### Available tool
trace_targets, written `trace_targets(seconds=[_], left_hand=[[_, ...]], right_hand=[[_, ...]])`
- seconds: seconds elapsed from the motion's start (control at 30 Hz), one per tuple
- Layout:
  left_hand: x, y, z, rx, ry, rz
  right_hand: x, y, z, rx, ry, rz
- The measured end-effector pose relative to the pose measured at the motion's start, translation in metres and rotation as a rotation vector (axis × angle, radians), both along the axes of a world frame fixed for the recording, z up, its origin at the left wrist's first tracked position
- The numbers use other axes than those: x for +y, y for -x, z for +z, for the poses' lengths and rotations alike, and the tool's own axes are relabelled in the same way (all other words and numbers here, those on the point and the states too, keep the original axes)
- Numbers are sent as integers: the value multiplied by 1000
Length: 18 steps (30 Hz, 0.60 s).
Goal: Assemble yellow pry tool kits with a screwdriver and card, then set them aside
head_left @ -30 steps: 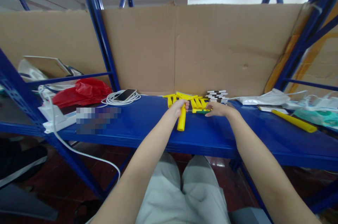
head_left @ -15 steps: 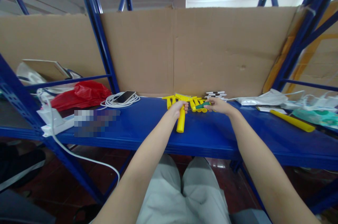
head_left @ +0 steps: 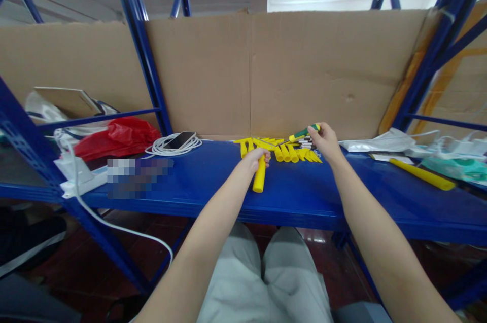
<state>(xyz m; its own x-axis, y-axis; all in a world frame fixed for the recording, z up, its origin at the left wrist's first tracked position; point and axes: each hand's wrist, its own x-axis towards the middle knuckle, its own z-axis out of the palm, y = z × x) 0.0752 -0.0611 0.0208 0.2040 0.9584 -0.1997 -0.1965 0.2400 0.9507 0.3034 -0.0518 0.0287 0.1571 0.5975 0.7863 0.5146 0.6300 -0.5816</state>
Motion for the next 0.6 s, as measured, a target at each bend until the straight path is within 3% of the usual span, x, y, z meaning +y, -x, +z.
trace_targets(seconds=[0.17,0.6], left_hand=[[-4,1,3,19,71,2],[-7,0,6,54,65,-38]], right_hand=[[2,1,-2,16,-31,25],[4,9,-4,14,-29,83]])
